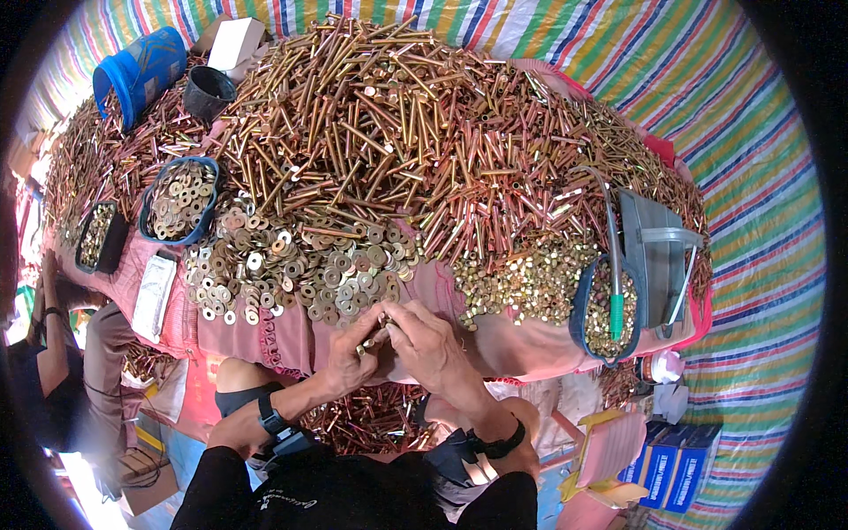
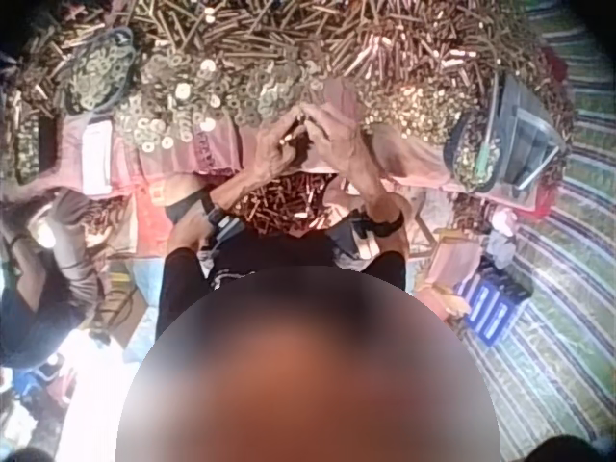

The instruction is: The person sorts through a pile of metal rods and washers on a table, picking up individual pieces and moving them into different piles or containers.

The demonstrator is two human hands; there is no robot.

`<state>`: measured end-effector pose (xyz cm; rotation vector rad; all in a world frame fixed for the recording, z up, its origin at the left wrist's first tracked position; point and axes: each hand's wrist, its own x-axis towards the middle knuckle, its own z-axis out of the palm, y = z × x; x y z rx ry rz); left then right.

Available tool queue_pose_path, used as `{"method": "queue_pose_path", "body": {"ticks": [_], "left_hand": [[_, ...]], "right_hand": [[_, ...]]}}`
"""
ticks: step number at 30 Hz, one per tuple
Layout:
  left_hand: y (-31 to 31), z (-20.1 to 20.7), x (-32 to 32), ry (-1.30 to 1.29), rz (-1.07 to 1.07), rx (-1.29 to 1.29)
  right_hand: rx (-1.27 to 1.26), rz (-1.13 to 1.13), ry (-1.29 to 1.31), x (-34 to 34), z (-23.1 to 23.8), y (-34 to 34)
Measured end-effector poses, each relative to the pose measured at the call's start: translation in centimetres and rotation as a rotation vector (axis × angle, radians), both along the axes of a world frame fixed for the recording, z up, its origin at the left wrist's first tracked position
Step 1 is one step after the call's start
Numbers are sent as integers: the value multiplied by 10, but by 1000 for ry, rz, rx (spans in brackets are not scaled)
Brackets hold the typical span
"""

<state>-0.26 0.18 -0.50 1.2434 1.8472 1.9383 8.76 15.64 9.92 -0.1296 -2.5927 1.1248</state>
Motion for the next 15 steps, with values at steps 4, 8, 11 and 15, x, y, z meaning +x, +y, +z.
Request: {"method": "queue_pose_path", "body": {"ticks": [4,8,11,15], "left_hand": [[6,2,0,-10,0,16],[6,2,-1,-4,-4,49],[0,2,-1,-2,-41,-33],[0,1,0,32,-9,-5]], "right_hand": [[-263,-79,-66,1,-10,4],[-573,-96,-56,1,-19,8],[-416,-38,15,-2,-18,6],[-124,0,115,-5,-13,1]]}}
